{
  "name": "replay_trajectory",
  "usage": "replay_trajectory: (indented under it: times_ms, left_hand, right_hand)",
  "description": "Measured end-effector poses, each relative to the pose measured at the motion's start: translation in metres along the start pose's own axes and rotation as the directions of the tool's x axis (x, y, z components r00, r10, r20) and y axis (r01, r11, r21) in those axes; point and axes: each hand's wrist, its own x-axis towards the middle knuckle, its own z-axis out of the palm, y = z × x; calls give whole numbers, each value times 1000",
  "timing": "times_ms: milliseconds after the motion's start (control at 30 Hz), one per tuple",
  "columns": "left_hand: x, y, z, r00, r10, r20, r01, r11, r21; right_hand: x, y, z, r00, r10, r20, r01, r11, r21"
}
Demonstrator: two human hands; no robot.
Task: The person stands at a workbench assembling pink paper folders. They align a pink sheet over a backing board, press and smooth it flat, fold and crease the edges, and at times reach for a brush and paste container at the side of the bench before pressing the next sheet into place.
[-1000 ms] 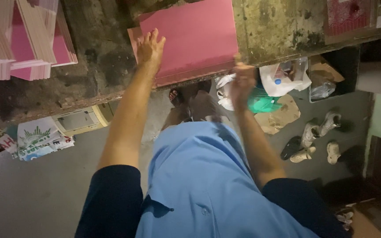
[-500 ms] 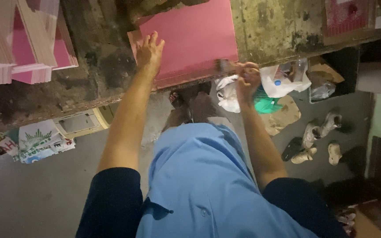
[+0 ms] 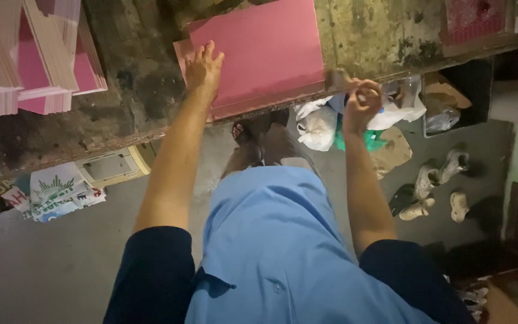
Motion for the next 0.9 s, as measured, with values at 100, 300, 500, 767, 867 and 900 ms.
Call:
replay_trajectory:
  times_ms: [100,300,500,767,867,900]
  left_hand:
    - [4,0,5,998,-36,48,36,999,-12]
    - [5,-3,5,1000,-4,20,3,1000,14]
    - [7,-3,8,989,-31,148,30,999,11]
    - [-2,0,-8,999,-11,39,11,1000,-6]
    - [-2,0,-12,998,-11,66,9,1000,20]
    - [0,0,-8,998,-11,67,9,1000,20]
  right_hand:
    - [2,-23,0,989,-147,20,148,979,-141]
    - [-48,-72,53,898,279,341,-429,729,534]
    - [-41,52,16,962,-47,268,21,995,97]
    - [-8,-47,19,942,-295,161,325,923,-207]
    - [-52,-37,58,961,-52,270,-6,978,208]
    - [-67,-53,69,961,-51,271,-7,978,208]
